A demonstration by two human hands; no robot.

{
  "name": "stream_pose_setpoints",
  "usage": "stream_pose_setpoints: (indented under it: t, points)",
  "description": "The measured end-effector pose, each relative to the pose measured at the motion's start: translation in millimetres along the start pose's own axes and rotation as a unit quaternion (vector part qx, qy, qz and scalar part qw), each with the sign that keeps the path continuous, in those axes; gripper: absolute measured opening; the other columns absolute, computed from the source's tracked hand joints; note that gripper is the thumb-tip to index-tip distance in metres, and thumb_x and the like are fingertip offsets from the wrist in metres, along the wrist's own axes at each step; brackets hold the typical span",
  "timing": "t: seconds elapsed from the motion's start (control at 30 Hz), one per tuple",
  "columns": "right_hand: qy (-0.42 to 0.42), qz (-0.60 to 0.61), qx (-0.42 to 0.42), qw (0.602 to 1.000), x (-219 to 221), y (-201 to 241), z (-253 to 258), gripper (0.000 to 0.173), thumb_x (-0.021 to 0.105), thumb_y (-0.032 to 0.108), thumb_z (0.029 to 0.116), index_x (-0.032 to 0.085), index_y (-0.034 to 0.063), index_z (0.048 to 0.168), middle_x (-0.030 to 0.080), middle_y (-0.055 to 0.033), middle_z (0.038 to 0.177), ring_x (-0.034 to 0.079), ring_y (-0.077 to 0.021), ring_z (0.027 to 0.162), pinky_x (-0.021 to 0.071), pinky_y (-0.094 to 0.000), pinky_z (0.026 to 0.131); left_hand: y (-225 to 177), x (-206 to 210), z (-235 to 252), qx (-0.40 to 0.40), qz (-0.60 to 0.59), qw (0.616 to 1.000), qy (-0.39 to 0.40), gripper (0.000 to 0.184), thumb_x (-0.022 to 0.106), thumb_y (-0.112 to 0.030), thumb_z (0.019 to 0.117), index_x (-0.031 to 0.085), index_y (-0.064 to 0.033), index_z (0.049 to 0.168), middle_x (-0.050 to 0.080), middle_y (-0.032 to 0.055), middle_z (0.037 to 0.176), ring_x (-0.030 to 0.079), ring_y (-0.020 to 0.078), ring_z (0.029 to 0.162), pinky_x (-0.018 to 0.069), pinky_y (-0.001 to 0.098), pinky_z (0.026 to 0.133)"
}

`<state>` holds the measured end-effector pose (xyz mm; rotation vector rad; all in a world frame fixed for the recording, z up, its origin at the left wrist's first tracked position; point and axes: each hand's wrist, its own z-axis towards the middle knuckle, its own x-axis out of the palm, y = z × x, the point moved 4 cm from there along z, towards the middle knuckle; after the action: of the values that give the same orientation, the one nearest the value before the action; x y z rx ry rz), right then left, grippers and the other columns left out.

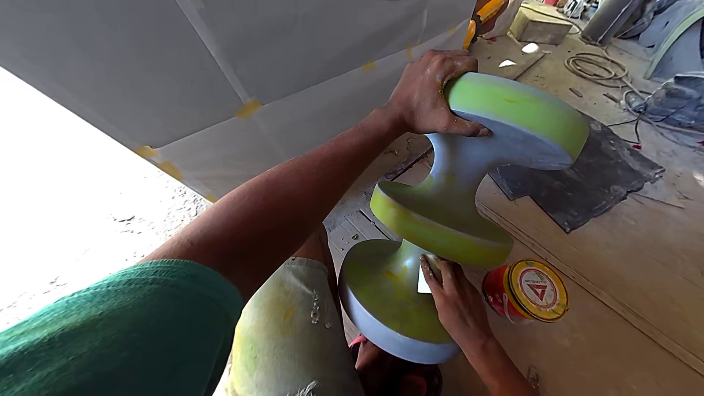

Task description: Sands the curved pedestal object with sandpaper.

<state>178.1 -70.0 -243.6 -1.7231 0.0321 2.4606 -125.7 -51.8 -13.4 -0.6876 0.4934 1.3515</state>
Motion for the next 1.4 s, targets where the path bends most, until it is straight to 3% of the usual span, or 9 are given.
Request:
stream_pose_setpoints:
  t: [0.27, 0.47, 0.6, 0.8, 0.9, 1.07, 1.17, 1.23, 1.4]
  points:
    - [0.266, 0.254, -0.036, 0.929, -4, -17, -12, 0.063, 0.058, 0.005, 0.0884, 0.063, 0.0435, 0.138, 0.063, -0.001, 0.128, 0.062, -0.0163, 0.115, 0.0579, -0.0376, 0.09, 0, -5, -3, 0.01, -0.012, 1.0, -0.012, 0.072, 0.074, -0.08, 0.0638, 0.07, -0.0145, 0.093, 0.067, -0.0019, 0.089, 0.065, 0.0121, 0.082, 0.0531, 0.0385, 0.067]
    - [0.405, 0.352, -0.073, 0.841, -17, -31, -3, 0.044, 0.051, 0.019, 0.0986, 0.067, 0.0421, 0.133, 0.065, 0.0019, 0.124, 0.063, -0.0134, 0.111, 0.0546, -0.0407, 0.092, -9, -11, -7, 0.018, -0.015, 1.0, -0.013, 0.072, 0.074, -0.08, 0.0646, 0.07, -0.0135, 0.093, 0.067, -0.0008, 0.089, 0.065, 0.013, 0.083, 0.0527, 0.0389, 0.068]
    - [0.266, 0.435, -0.058, 0.859, -14, -54, -6, 0.04, 0.051, 0.02, 0.0996, 0.07, 0.0372, 0.13, 0.069, 0.0037, 0.117, 0.065, -0.0092, 0.108, 0.0559, -0.0364, 0.093, -5, -17, -14, 0.026, -0.02, 0.999, -0.025, 0.072, 0.075, -0.077, 0.066, 0.071, -0.0116, 0.094, 0.067, 0.0002, 0.089, 0.065, 0.012, 0.082, 0.0528, 0.0362, 0.068]
    - [0.039, 0.454, -0.014, 0.89, 14, -69, -17, 0.032, 0.058, 0.02, 0.1008, 0.074, 0.0268, 0.128, 0.071, 0.0049, 0.127, 0.065, -0.0076, 0.119, 0.0562, -0.0331, 0.103, 0, -24, -23, 0.023, -0.014, 0.999, -0.028, 0.072, 0.075, -0.077, 0.0666, 0.069, -0.0108, 0.094, 0.066, 0.0006, 0.089, 0.063, 0.011, 0.083, 0.0519, 0.0337, 0.07]
    - [0.037, 0.415, -0.027, 0.908, 23, -59, -24, 0.038, 0.059, 0.015, 0.0997, 0.07, 0.0288, 0.134, 0.068, -0.0003, 0.13, 0.065, -0.011, 0.118, 0.0575, -0.0328, 0.1, 1, -27, -26, 0.027, -0.022, 0.999, -0.034, 0.071, 0.077, -0.075, 0.0671, 0.07, -0.0096, 0.093, 0.066, 0.0011, 0.089, 0.063, 0.0109, 0.082, 0.052, 0.0327, 0.07]
    - [0.171, 0.308, -0.07, 0.933, 24, -52, -35, 0.041, 0.058, 0.014, 0.0982, 0.069, 0.0268, 0.135, 0.071, -0.0055, 0.118, 0.072, -0.0187, 0.098, 0.0614, -0.0382, 0.081, 3, -30, -29, 0.036, -0.031, 0.998, -0.038, 0.071, 0.078, -0.074, 0.0679, 0.07, -0.0075, 0.093, 0.067, 0.0026, 0.088, 0.063, 0.0108, 0.083, 0.0518, 0.0313, 0.072]
    - [0.242, 0.279, -0.106, 0.923, 17, -65, -36, 0.042, 0.059, 0.019, 0.0945, 0.069, 0.0295, 0.133, 0.069, -0.0036, 0.116, 0.069, -0.0187, 0.1, 0.0594, -0.04, 0.083, 5, -30, -32, 0.036, -0.034, 0.998, -0.039, 0.071, 0.078, -0.073, 0.0688, 0.07, -0.007, 0.094, 0.067, 0.0025, 0.089, 0.063, 0.01, 0.083, 0.0519, 0.0301, 0.072]
    - [0.211, 0.316, -0.108, 0.919, 18, -78, -35, 0.035, 0.06, 0.026, 0.0966, 0.071, 0.0322, 0.129, 0.07, 0.0003, 0.116, 0.068, -0.0133, 0.104, 0.0588, -0.0363, 0.086, 4, -30, -31, 0.038, -0.035, 0.998, -0.042, 0.071, 0.078, -0.073, 0.0683, 0.069, -0.0072, 0.093, 0.067, 0.0029, 0.088, 0.063, 0.0104, 0.083, 0.0521, 0.0309, 0.072]
    - [0.034, 0.463, -0.015, 0.886, 37, -91, -30, 0.036, 0.058, 0.014, 0.097, 0.075, 0.0244, 0.127, 0.072, -0.0014, 0.125, 0.066, -0.0111, 0.118, 0.0561, -0.0341, 0.102, 3, -31, -32, 0.029, -0.028, 0.998, -0.044, 0.071, 0.078, -0.074, 0.0683, 0.069, -0.008, 0.093, 0.066, 0.0024, 0.088, 0.063, 0.0101, 0.082, 0.0513, 0.0308, 0.071]
